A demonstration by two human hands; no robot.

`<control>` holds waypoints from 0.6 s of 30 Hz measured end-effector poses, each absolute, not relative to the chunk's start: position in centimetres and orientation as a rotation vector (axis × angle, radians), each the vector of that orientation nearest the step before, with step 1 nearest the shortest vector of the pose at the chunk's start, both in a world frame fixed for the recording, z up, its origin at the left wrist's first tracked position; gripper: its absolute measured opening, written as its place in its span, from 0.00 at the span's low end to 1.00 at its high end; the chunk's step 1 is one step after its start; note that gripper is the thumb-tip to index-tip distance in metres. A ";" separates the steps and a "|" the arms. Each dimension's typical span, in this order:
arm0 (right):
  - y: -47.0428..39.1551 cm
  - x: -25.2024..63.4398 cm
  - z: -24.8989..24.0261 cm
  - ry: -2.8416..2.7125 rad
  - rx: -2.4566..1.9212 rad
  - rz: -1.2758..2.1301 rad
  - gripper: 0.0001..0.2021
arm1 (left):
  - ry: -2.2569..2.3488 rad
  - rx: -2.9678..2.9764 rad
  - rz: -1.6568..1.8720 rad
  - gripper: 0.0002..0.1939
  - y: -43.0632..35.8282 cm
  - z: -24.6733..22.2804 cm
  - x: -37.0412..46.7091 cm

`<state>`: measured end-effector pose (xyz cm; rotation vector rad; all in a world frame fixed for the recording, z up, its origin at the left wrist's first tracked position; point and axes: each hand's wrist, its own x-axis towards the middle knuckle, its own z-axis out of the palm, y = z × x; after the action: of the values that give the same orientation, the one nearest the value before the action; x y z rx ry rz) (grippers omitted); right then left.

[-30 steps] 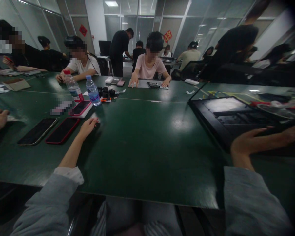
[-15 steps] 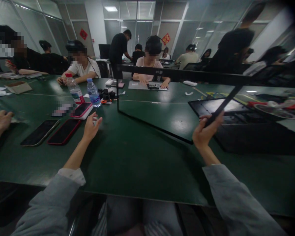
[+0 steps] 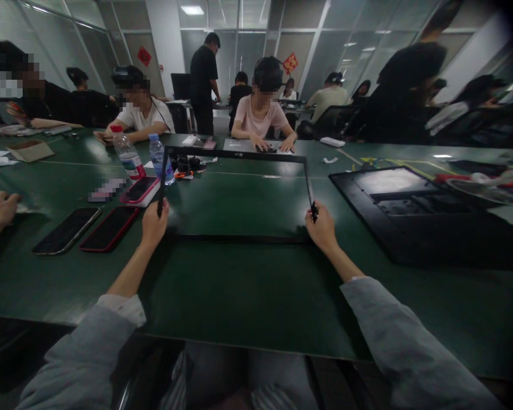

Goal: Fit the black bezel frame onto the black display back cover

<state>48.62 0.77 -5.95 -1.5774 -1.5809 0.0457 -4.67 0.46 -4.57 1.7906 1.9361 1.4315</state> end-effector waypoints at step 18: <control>3.8 52.0 -10.6 -1.774 -1.811 -0.069 0.23 | 2.343 1.979 0.576 0.25 1.0 -5.3 -4.8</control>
<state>51.99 3.84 -10.59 -1.8113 -1.7740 -0.0692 -4.81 0.96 -5.32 1.9790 2.3427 0.5763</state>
